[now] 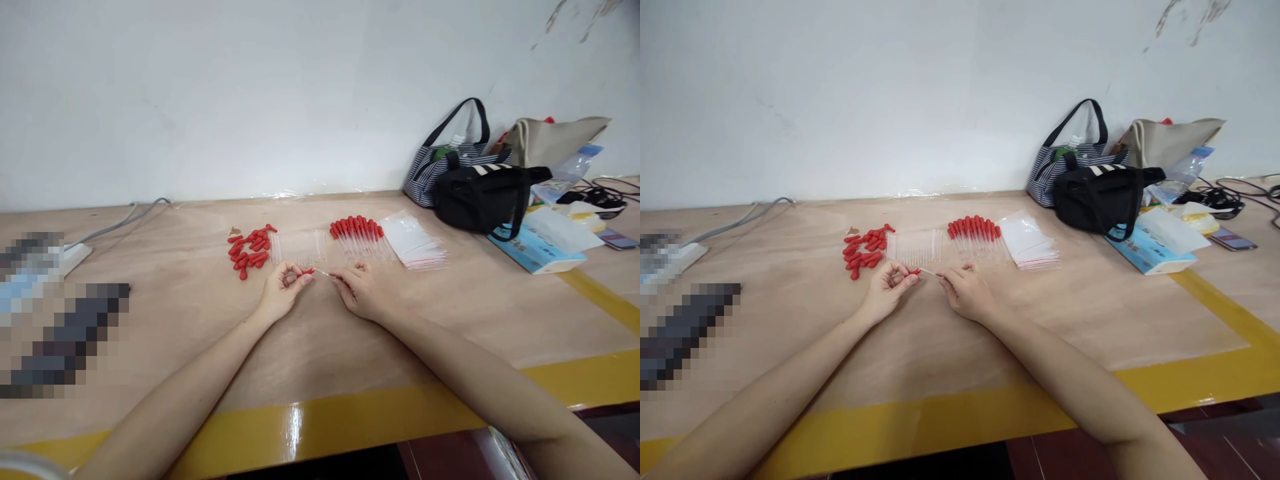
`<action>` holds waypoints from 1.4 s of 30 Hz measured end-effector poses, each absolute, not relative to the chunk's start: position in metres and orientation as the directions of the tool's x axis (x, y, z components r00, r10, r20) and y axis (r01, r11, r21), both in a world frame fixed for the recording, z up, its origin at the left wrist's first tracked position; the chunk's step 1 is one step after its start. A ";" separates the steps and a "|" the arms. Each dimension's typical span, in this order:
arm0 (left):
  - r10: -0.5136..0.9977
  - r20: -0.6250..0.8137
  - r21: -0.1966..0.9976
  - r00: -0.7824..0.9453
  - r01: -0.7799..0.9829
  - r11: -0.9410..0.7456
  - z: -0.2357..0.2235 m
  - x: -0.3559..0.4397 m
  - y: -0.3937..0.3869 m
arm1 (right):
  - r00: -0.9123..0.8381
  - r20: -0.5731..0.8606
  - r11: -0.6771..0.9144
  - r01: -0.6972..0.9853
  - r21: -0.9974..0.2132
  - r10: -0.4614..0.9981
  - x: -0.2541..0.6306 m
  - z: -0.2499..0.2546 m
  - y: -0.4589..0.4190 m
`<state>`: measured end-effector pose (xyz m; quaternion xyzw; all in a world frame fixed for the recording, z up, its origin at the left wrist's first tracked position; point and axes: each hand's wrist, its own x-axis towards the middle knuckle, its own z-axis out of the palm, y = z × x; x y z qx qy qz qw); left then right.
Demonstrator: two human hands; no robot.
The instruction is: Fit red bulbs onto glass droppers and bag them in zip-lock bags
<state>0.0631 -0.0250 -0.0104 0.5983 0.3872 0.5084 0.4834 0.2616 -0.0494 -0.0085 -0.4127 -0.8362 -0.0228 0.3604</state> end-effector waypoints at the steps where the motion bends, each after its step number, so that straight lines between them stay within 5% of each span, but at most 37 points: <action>1: 0.956 0.225 0.974 0.188 -0.021 -0.226 -0.011 0.063 -0.025 | -0.405 0.620 0.665 0.698 -0.265 0.672 0.261 -0.010 -0.049; 13: 0.916 0.286 0.907 0.282 0.230 -0.354 -0.011 0.057 -0.028 | -0.473 0.528 0.692 0.622 -0.367 0.705 0.268 -0.010 -0.044; 22: 0.869 0.274 0.766 0.412 0.452 -0.457 -0.009 0.053 -0.035 | -0.560 0.457 0.684 0.710 -0.165 0.692 0.270 -0.005 -0.046; 34: 0.849 0.293 0.741 0.440 0.457 -0.493 -0.009 0.053 -0.032 | -0.549 0.438 0.666 0.725 -0.174 0.712 0.264 -0.001 -0.049; 39: 0.773 0.459 0.634 0.438 0.448 -0.630 -0.004 0.052 -0.029 | -0.619 0.440 0.671 0.740 0.048 0.651 0.266 0.007 -0.050; 42: 0.775 0.526 0.588 0.350 0.509 -0.629 -0.005 0.048 -0.023 | -0.525 0.451 0.578 0.816 0.024 0.722 0.268 0.011 -0.049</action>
